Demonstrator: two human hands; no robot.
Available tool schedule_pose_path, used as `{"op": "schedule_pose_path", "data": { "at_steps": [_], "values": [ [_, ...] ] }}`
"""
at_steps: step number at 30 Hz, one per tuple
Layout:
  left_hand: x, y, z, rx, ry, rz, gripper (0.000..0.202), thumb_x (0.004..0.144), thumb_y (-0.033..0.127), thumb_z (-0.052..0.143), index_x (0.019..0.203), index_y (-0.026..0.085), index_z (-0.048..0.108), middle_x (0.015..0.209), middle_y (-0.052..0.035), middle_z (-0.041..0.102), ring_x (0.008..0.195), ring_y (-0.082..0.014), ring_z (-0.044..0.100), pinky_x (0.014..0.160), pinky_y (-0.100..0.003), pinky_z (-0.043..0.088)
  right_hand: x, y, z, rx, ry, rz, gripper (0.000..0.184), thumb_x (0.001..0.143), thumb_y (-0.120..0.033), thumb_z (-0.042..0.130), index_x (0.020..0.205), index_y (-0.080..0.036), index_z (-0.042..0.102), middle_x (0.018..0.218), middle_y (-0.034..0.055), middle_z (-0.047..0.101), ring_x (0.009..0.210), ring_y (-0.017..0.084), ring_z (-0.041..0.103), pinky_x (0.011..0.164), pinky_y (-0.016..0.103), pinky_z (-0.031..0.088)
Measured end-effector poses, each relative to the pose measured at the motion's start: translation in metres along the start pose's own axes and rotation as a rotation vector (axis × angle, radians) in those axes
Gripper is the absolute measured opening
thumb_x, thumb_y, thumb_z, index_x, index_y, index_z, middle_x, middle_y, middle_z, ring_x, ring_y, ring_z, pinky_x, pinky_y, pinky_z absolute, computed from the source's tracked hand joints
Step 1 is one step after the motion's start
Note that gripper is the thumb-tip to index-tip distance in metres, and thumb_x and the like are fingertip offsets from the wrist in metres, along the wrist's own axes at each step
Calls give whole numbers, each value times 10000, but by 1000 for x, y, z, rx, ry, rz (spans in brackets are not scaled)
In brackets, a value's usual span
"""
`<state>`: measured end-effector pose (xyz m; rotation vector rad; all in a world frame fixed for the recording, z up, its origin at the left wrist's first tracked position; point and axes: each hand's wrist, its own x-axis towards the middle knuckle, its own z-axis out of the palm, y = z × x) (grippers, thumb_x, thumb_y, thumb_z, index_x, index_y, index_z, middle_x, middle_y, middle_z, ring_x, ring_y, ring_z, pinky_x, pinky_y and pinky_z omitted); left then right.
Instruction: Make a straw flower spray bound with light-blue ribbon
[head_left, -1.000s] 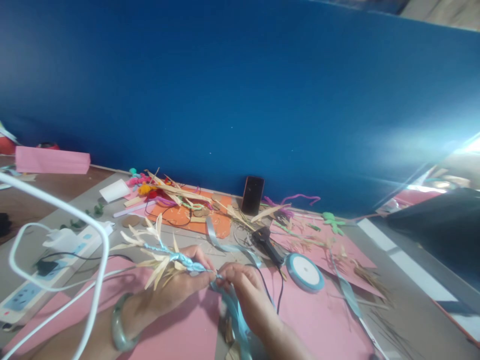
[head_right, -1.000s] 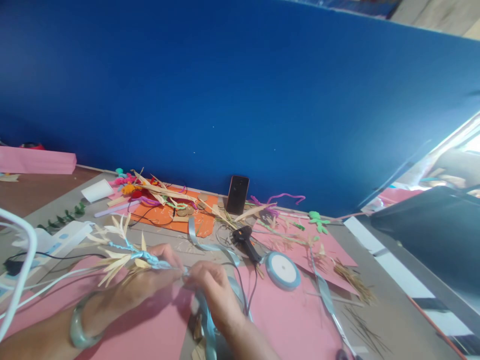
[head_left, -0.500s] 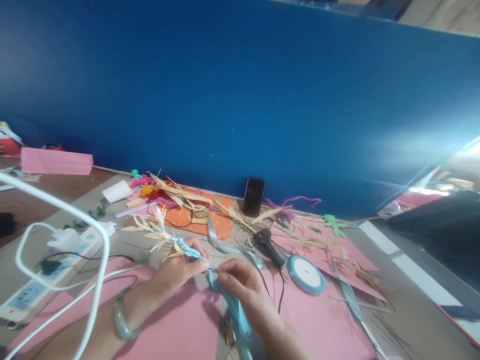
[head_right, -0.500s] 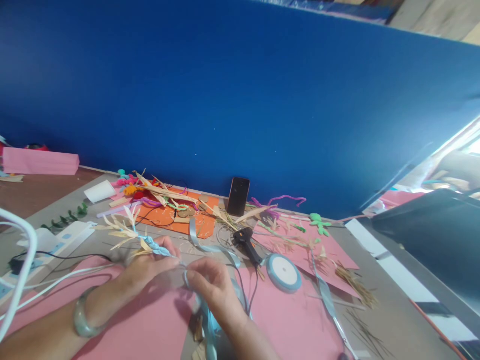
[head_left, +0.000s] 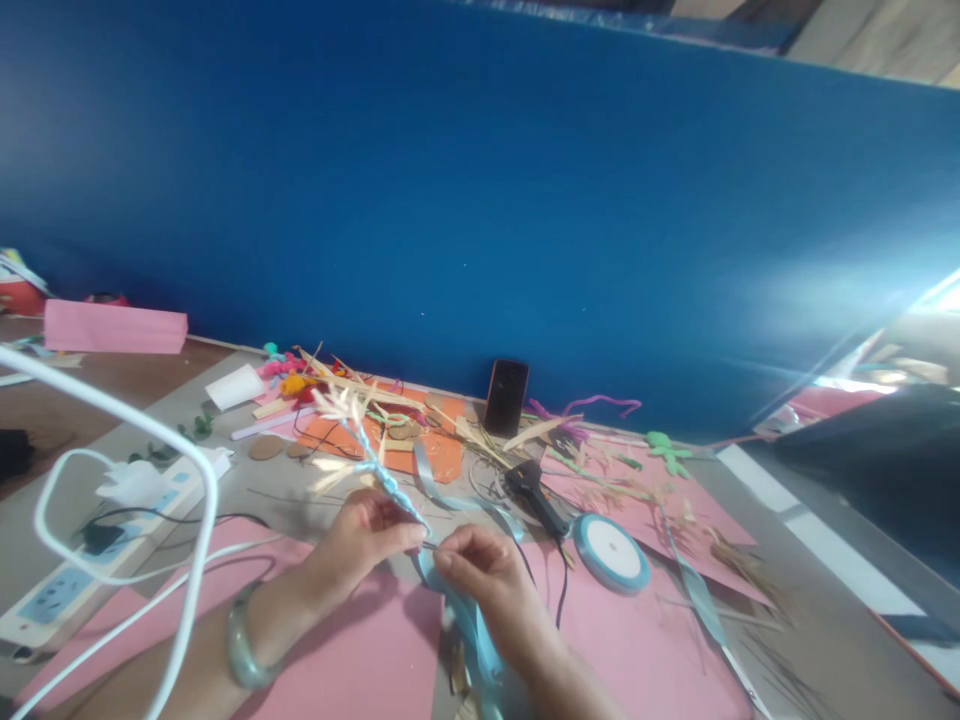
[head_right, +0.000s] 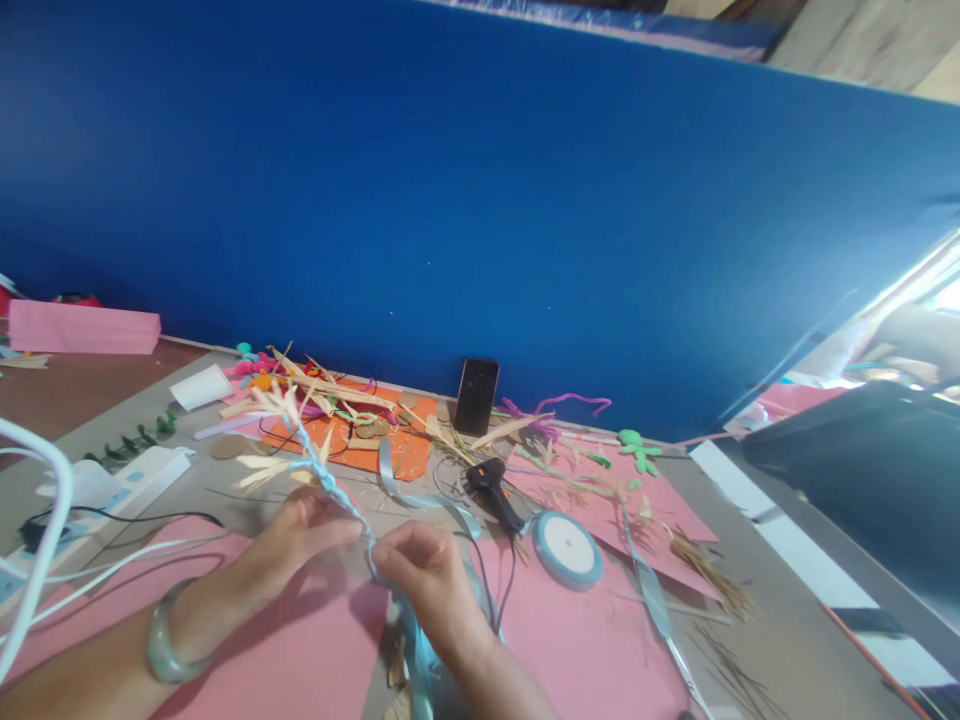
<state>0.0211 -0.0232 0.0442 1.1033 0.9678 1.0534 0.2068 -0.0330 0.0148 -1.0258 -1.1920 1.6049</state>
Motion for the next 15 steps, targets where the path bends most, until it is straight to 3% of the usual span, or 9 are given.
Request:
{"op": "schedule_pose_path", "data": {
  "at_steps": [6, 15],
  "values": [
    [-2, -6, 2, -94, -94, -27, 185, 654, 220, 784, 797, 141, 698, 751, -18, 690, 742, -152, 638, 721, -267, 501, -2, -4, 4, 112, 17, 40, 270, 673, -385, 843, 658, -159, 696, 539, -41, 555, 515, 78, 437, 548, 220, 359],
    [-2, -14, 5, -249, -128, -54, 207, 655, 285, 823, 795, 163, 732, 663, 3, 706, 598, -129, 627, 638, -254, 504, -7, -5, 11, 211, -6, 113, 303, 673, -403, 839, 645, -143, 685, 547, -18, 599, 468, 68, 435, 504, 208, 354]
  ]
}}
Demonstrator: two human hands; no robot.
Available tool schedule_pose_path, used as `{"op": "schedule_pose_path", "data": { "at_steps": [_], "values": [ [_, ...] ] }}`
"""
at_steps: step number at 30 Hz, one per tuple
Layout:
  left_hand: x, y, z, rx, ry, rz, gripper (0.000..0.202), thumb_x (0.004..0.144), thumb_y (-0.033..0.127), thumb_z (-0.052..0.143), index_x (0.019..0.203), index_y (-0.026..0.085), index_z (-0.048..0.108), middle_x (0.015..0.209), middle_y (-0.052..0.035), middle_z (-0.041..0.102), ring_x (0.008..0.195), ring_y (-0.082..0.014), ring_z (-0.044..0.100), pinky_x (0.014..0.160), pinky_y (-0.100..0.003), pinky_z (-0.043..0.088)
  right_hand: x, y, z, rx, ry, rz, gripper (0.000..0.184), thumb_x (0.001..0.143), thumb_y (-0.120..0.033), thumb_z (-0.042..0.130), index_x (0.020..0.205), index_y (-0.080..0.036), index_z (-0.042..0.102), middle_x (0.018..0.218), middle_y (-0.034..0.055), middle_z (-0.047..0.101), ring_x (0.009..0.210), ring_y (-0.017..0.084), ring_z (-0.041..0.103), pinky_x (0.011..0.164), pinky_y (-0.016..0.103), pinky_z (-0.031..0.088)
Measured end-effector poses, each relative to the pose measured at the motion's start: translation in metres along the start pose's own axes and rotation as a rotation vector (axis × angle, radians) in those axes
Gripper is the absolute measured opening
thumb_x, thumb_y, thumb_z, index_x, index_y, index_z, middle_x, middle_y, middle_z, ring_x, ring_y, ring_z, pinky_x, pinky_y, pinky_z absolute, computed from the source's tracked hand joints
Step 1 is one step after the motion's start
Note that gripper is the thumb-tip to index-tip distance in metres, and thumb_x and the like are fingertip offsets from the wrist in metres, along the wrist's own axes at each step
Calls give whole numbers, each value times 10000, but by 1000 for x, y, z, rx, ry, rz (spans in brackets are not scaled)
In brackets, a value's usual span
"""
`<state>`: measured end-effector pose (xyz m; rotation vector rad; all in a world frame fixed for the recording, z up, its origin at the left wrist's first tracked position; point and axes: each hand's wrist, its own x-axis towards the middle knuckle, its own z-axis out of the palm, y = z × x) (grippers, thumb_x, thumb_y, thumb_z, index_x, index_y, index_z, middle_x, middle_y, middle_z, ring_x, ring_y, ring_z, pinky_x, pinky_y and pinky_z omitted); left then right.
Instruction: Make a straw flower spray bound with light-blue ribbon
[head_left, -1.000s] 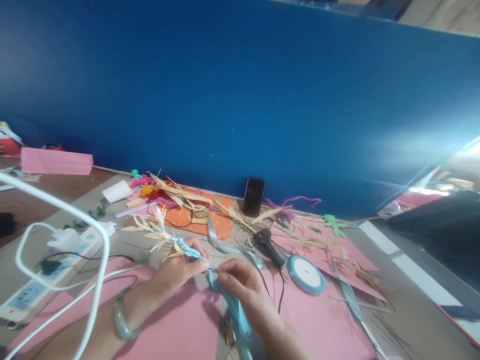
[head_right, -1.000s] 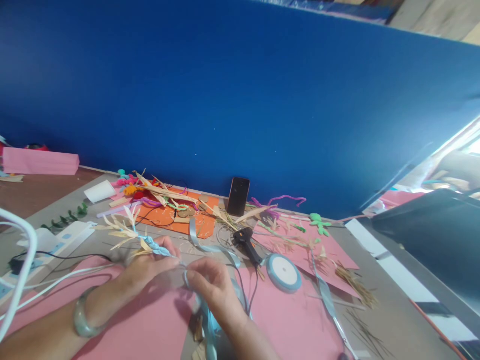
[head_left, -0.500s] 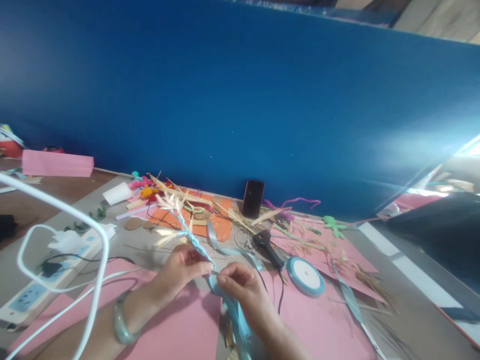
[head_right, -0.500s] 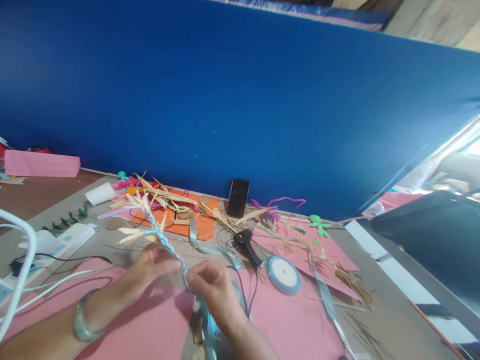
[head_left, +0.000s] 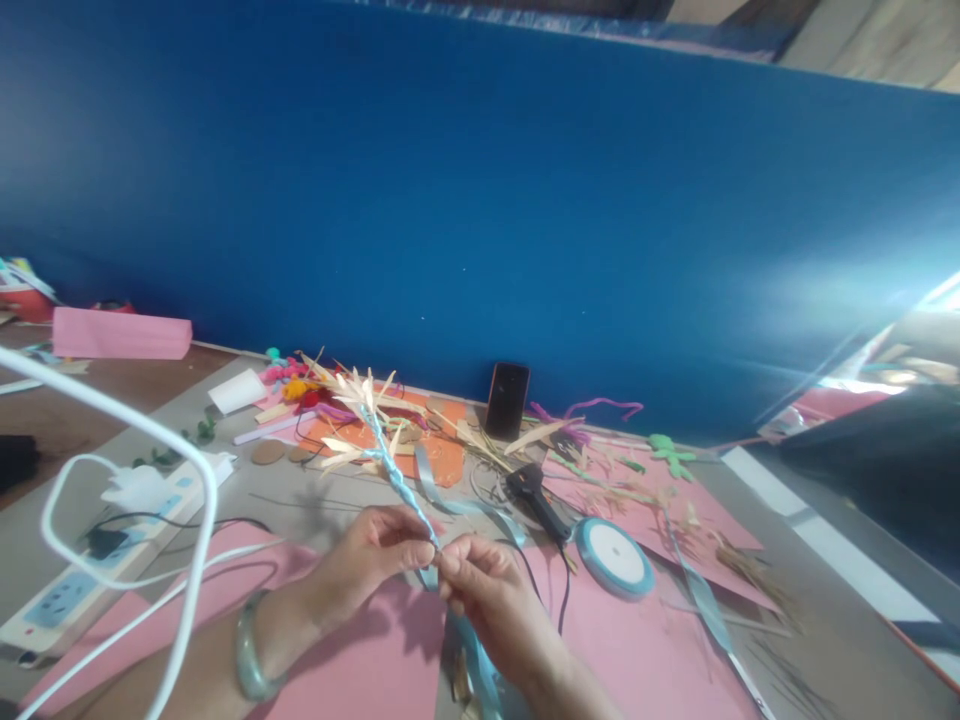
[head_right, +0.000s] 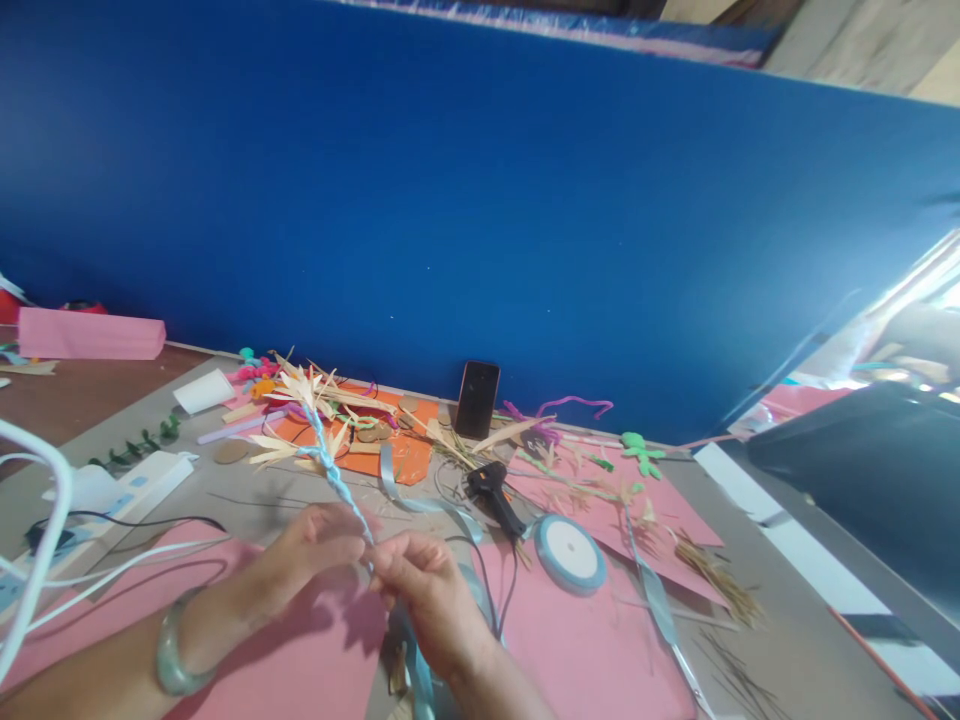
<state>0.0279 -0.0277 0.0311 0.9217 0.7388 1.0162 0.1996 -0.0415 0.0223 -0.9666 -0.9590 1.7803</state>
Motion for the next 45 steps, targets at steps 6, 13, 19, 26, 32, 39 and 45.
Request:
{"op": "schedule_pose_path", "data": {
  "at_steps": [6, 13, 19, 26, 32, 39, 45],
  "values": [
    [-3, 7, 4, 57, -1, 47, 172, 678, 298, 807, 637, 147, 734, 582, -6, 674, 566, -125, 588, 594, -237, 461, -1, 3, 2, 43, -67, 73, 349, 670, -439, 835, 638, -134, 668, 532, -18, 602, 409, 43, 438, 446, 173, 322],
    [2, -5, 0, -27, 61, 62, 240, 621, 276, 850, 581, 143, 654, 522, 23, 617, 510, -97, 544, 549, -216, 429, -1, 10, 0, -133, -30, -20, 313, 710, -419, 816, 687, -132, 694, 525, -17, 618, 420, 49, 475, 449, 170, 356],
    [2, -4, 2, 3, 112, -1, 298, 585, 297, 868, 554, 143, 615, 464, 29, 597, 415, -80, 497, 459, -206, 394, -1, 15, 3, -210, 44, -103, 285, 673, -373, 841, 681, -145, 670, 516, -35, 609, 409, 61, 482, 418, 177, 370],
    [3, -9, -1, 24, 99, 30, 276, 615, 300, 851, 566, 139, 631, 489, -4, 641, 456, -127, 579, 479, -227, 429, 0, 16, 4, -247, 4, -89, 322, 753, -413, 776, 631, -146, 644, 524, -10, 626, 438, 77, 514, 460, 197, 418],
    [-1, -4, 0, 113, -37, 66, 290, 753, 402, 739, 621, 154, 664, 541, -18, 633, 520, -166, 608, 535, -273, 466, 1, 14, 5, -219, 17, -116, 306, 762, -419, 767, 664, -147, 666, 550, 2, 653, 454, 96, 552, 479, 212, 439],
    [0, 0, -1, 155, 52, 136, 362, 818, 498, 639, 691, 165, 705, 676, -61, 688, 705, -198, 622, 684, -301, 491, 2, 12, 5, -186, 41, -178, 296, 753, -410, 779, 672, -148, 669, 545, -2, 658, 462, 92, 560, 501, 210, 437],
    [3, -6, -1, 132, -51, 85, 285, 781, 405, 709, 664, 149, 670, 567, -21, 643, 591, -172, 626, 616, -286, 491, 1, 13, 4, -197, 30, -149, 317, 756, -427, 772, 667, -144, 659, 551, 7, 668, 453, 97, 567, 494, 216, 442]
  ]
}}
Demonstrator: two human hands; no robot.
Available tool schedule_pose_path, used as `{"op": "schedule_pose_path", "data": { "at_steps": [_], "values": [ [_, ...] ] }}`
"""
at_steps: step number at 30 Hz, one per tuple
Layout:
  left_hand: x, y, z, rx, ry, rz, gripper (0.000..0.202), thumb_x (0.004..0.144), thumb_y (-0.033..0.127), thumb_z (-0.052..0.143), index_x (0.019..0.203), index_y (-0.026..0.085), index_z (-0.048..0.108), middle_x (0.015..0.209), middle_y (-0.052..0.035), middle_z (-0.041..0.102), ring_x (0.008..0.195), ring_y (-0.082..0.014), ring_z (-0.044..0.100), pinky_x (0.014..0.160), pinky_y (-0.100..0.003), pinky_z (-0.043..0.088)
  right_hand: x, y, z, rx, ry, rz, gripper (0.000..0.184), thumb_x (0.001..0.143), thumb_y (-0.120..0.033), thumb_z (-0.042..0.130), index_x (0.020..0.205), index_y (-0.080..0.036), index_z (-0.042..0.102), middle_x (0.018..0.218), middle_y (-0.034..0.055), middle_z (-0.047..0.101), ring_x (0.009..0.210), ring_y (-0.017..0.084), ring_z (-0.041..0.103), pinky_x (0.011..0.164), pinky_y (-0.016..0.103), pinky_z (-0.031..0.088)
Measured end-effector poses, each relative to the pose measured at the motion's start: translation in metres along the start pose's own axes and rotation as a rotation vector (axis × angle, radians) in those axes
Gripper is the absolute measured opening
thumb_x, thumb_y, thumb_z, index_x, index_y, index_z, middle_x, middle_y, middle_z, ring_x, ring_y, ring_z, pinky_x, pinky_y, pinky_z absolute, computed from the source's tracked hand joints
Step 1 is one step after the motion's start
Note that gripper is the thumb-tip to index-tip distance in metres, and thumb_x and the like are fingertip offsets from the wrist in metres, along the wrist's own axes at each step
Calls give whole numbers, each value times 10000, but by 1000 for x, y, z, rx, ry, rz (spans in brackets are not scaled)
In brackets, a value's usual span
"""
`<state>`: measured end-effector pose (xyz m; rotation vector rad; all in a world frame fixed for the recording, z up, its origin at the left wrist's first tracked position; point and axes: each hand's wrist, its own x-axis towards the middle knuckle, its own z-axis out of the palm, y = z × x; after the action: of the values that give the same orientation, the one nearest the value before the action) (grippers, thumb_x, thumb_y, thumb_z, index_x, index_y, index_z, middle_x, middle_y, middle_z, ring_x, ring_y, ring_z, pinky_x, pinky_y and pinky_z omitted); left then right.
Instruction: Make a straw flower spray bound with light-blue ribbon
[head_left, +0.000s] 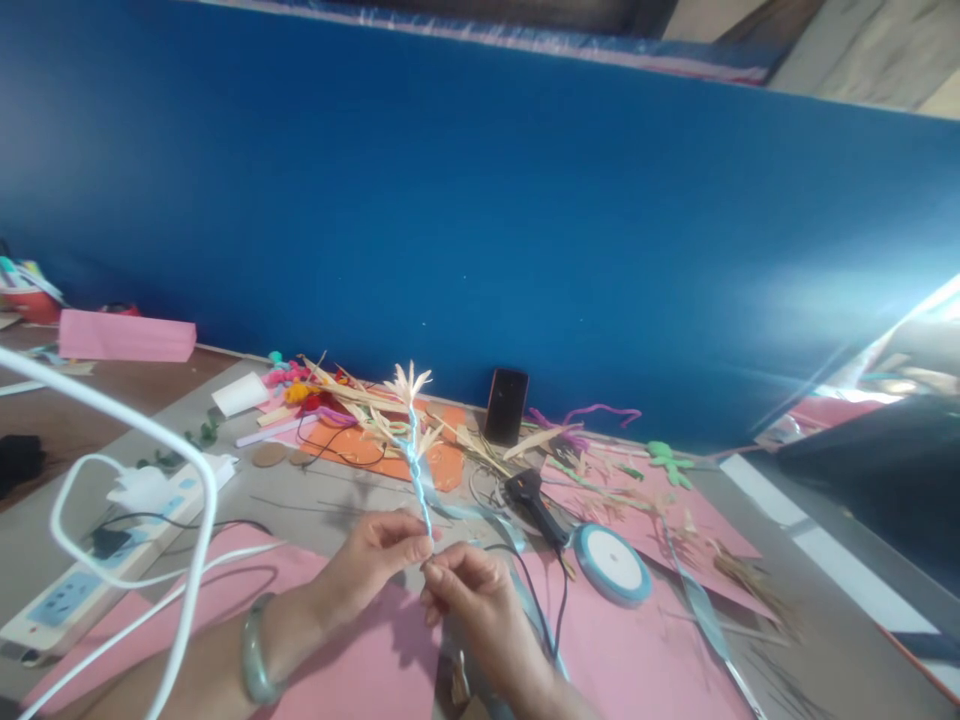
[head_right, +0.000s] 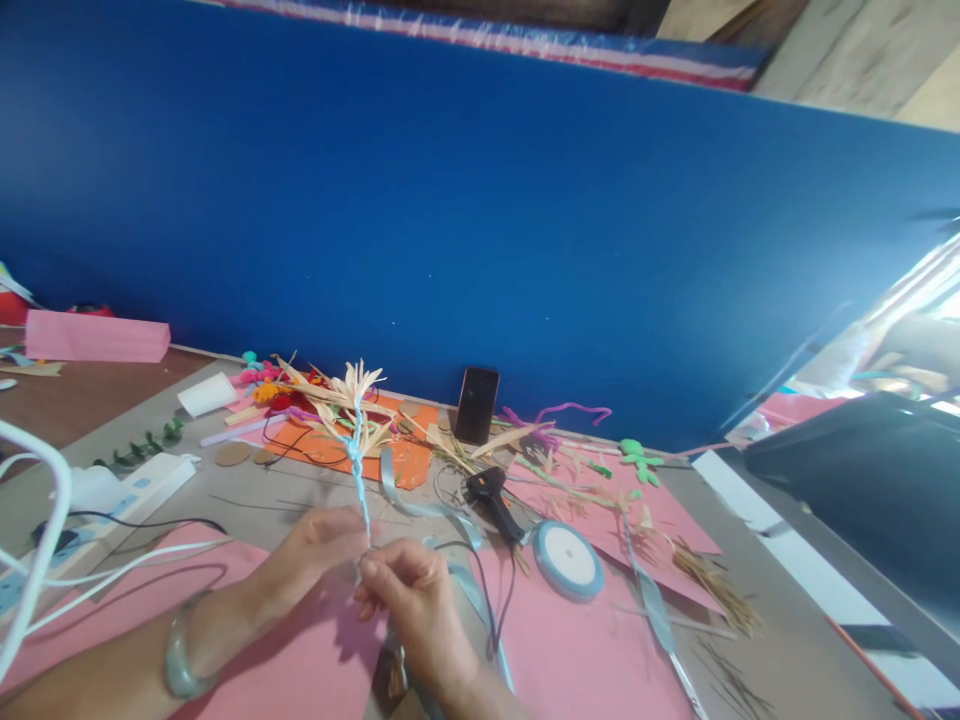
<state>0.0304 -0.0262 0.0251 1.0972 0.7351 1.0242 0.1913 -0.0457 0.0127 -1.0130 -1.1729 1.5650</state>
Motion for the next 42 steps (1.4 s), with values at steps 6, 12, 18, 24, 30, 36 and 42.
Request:
{"op": "schedule_pose_path", "data": {
  "at_steps": [6, 12, 18, 24, 30, 36, 42],
  "values": [
    [-1, 2, 3, -87, -3, -30, 284, 748, 346, 748, 608, 168, 577, 484, 12, 601, 466, -158, 602, 504, -271, 473, -2, 1, 1, 8, -44, 49, 327, 747, -437, 778, 675, -146, 645, 552, 1, 664, 445, 93, 567, 479, 207, 437],
    [-1, 3, 6, -105, 34, -51, 325, 690, 343, 797, 575, 166, 549, 486, 21, 595, 442, -139, 580, 474, -254, 464, -1, 2, 3, 0, -15, 64, 356, 693, -461, 809, 678, -153, 632, 544, 1, 664, 438, 97, 559, 482, 216, 442],
    [1, -1, 4, -86, 72, -56, 351, 642, 342, 830, 561, 161, 541, 452, 34, 561, 423, -128, 560, 446, -233, 423, -1, 1, 4, -4, -9, 47, 350, 709, -441, 801, 664, -152, 610, 555, 2, 672, 436, 86, 552, 475, 198, 413],
    [0, -3, 2, -37, 33, -11, 344, 745, 387, 759, 585, 158, 559, 496, 11, 591, 454, -115, 555, 474, -225, 423, -3, -5, 6, -69, 16, 22, 353, 723, -464, 782, 652, -145, 650, 556, 11, 670, 448, 93, 557, 484, 200, 403],
    [-1, 2, 7, -41, -29, -10, 327, 817, 432, 681, 645, 166, 598, 496, 16, 570, 478, -145, 582, 503, -255, 456, -1, -1, 5, -69, 28, 10, 328, 749, -438, 770, 644, -147, 661, 543, 12, 667, 462, 98, 566, 505, 206, 413],
    [-1, 5, 4, -10, -46, -15, 291, 811, 435, 689, 711, 164, 650, 530, 12, 591, 517, -150, 595, 559, -263, 474, 0, 5, 0, -53, 13, 29, 340, 760, -459, 759, 683, -143, 660, 557, 18, 676, 460, 98, 570, 506, 213, 419],
    [0, 4, 0, 35, -59, -3, 303, 795, 418, 709, 673, 150, 638, 541, 12, 560, 513, -121, 535, 542, -236, 413, 1, 5, -2, -72, -30, 53, 362, 773, -481, 743, 689, -143, 642, 588, 34, 701, 447, 93, 578, 486, 202, 418]
  ]
}}
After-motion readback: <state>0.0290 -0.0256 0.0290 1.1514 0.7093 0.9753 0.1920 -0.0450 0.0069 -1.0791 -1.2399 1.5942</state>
